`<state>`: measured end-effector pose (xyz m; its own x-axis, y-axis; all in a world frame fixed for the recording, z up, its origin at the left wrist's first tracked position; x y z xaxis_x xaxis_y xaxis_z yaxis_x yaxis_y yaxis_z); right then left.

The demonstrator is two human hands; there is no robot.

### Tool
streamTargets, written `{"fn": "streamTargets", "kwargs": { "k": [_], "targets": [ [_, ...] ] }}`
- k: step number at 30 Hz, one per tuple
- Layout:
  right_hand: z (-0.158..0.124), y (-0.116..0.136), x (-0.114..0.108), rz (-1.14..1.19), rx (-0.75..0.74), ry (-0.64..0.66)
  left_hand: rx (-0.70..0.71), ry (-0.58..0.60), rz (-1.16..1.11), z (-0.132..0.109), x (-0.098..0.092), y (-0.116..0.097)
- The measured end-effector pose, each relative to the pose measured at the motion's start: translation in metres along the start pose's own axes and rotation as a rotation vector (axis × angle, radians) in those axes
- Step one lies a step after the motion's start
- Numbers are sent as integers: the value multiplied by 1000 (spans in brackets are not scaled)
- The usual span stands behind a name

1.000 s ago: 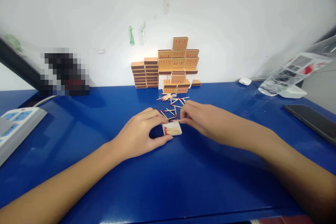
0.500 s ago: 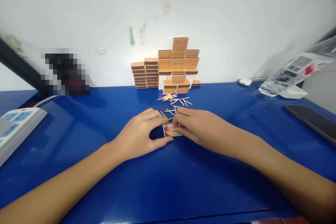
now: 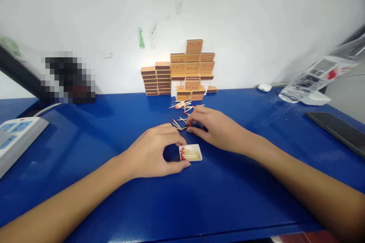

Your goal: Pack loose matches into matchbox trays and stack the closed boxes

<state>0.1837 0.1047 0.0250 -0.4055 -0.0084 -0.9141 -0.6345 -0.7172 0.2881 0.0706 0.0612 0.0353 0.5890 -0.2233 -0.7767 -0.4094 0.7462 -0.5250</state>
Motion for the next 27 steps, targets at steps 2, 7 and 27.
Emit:
{"fn": "streamTargets", "kwargs": {
  "k": [2, 7, 27],
  "targets": [
    [2, -1, 8, 20, -3, 15, -18, 6, 6, 0, 1, 3],
    [-1, 0, -4, -14, 17, 4, -84, -39, 75, 1, -3, 15],
    [-2, 15, -18, 397, 50, -33, -94, -83, 122, 2, -8, 18]
  ]
}}
Point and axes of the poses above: each hand's wrist, its own z-axis towards the middle knuckle, its own x-axis out of the palm, y = z × x, the point moved 10 cm from there along z, towards the middle knuckle, and after that the axes turned 7 degrees about -x, right-handed, at the moved point
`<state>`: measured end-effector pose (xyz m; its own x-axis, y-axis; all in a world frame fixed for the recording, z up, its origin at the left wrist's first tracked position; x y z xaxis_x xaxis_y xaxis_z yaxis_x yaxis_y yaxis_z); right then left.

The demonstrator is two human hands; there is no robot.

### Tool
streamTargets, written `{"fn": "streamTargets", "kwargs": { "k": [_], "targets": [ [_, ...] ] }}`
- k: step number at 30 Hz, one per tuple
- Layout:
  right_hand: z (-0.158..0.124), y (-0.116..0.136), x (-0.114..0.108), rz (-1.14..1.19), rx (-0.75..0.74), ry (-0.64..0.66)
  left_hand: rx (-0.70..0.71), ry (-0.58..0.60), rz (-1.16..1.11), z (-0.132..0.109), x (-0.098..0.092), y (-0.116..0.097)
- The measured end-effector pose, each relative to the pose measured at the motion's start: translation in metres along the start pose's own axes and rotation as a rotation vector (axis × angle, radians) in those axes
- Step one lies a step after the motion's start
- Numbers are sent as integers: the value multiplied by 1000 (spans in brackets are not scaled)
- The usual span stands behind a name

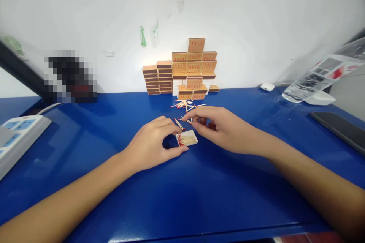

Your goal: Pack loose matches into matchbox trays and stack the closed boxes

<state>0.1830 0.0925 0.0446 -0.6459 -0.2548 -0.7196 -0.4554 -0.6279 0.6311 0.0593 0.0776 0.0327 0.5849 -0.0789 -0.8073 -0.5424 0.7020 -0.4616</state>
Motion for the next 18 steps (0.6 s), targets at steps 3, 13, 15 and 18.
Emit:
{"fn": "streamTargets", "kwargs": {
  "k": [3, 13, 15, 18],
  "targets": [
    [1, -4, -8, 108, 66, -86, -3, -3, 4, 0, -1, 0],
    [3, -13, 2, 144, 125, -112, -23, -157, -5, 0, -15, 0],
    [2, -10, -1, 48, 94, -126, -15, -149, -8, 1, -14, 0],
    [1, -11, -8, -62, 72, -156, -3, -103, -29, 1, -11, -2]
  ]
}}
Point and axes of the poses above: each hand's wrist, its own z-axis towards the middle knuckle, its own x-axis out of the palm, y = z × x, the point moved 10 cm from there along z, towards the middle knuckle, and after that the axes turned 7 degrees about -x, right-handed, at the moved point
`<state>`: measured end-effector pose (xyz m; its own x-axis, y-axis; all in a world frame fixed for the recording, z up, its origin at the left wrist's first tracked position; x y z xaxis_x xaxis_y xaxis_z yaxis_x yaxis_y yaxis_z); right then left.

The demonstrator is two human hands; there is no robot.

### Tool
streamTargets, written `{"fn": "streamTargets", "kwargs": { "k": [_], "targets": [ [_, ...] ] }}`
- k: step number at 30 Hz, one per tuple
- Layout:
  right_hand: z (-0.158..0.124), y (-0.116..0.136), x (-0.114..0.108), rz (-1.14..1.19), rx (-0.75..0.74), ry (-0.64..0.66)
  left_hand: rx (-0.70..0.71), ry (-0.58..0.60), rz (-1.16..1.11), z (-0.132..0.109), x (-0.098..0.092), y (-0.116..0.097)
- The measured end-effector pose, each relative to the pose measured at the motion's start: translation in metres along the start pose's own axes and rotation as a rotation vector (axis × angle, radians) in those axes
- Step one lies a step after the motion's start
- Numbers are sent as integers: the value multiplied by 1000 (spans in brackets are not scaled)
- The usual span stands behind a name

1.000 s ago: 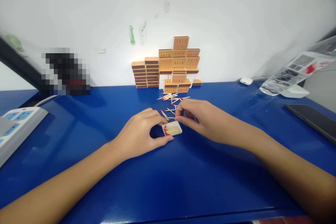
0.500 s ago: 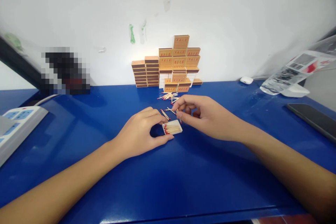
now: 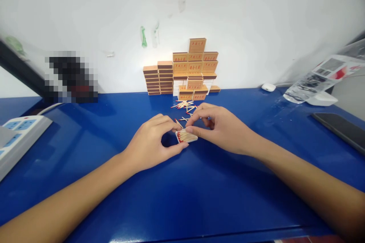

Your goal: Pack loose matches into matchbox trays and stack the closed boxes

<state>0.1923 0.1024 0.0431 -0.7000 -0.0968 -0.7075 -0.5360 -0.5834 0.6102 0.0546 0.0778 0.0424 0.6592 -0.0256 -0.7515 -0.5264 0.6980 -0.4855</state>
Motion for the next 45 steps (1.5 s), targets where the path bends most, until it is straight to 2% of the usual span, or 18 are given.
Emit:
{"fn": "streamTargets", "kwargs": {
  "k": [3, 6, 12, 17, 21, 29, 35, 40, 45],
  "targets": [
    [4, -8, 0, -69, 18, -23, 6, 131, -66, -2, 10, -6],
    [12, -17, 15, -135, 61, 8, 6, 234, -125, -6, 19, -13],
    [24, -12, 36, -275, 42, 78, -18, 267, -140, -9, 23, -16],
    [16, -17, 32, -295, 83, 225, -14, 264, -134, -7, 22, -17],
    [6, -25, 23, -266, 85, 279, -38, 250, -107, -7, 20, -12],
    [-3, -32, 0, -167, 108, 278, -116, 163, -4, -2, 14, 8],
    [-3, -29, 3, -171, 111, 321, -137, 140, 8, -1, 12, 11],
    [-6, -37, 4, -186, 136, 351, -135, 147, 5, -2, 13, 11],
    [-5, -41, 2, -207, 107, 324, -125, 148, 5, -1, 13, 11]
  ]
}}
Point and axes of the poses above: each hand's wrist, its own z-axis towards the middle knuckle, its own x-axis out of the palm, y = z × x, the point moved 10 cm from there along z, towards the middle knuckle, and after that the axes turned 7 degrees about -x, right-handed, at the moved point
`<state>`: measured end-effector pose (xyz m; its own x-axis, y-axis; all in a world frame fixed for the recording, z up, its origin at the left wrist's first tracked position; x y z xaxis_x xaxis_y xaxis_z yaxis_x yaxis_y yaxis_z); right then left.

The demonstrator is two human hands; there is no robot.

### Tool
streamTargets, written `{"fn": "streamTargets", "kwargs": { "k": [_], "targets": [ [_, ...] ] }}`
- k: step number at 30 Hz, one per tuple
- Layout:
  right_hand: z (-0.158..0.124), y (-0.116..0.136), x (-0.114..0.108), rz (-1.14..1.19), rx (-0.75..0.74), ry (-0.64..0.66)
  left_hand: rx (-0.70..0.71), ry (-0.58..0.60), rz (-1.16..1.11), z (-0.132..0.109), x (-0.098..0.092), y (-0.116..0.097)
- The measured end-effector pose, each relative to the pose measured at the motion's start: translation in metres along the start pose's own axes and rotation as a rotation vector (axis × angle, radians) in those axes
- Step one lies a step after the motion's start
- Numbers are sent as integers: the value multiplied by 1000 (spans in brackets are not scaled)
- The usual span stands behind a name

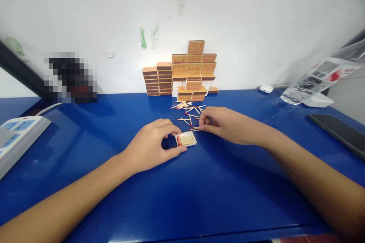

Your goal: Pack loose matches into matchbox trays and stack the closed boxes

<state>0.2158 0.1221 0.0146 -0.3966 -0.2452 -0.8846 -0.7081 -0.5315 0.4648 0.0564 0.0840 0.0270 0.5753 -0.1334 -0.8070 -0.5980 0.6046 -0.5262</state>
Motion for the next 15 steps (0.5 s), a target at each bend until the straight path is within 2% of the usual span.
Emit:
{"fn": "streamTargets", "kwargs": {
  "k": [7, 15],
  "targets": [
    [3, 12, 0, -67, -80, -22, 7, -9, 5, 0, -1, -1],
    [4, 13, -1, -110, -106, -47, -3, 0, 3, 0, 0, 0]
  ]
}}
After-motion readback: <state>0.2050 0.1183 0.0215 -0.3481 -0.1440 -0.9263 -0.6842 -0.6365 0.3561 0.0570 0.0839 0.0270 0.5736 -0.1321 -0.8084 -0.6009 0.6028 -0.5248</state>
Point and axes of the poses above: each hand's wrist, its own z-axis towards the middle knuckle, its own x-axis out of the palm, y = z × x, the point moved 10 cm from there along z, towards the middle knuckle, and after that the axes turned 7 degrees about -x, right-handed, at the moved point
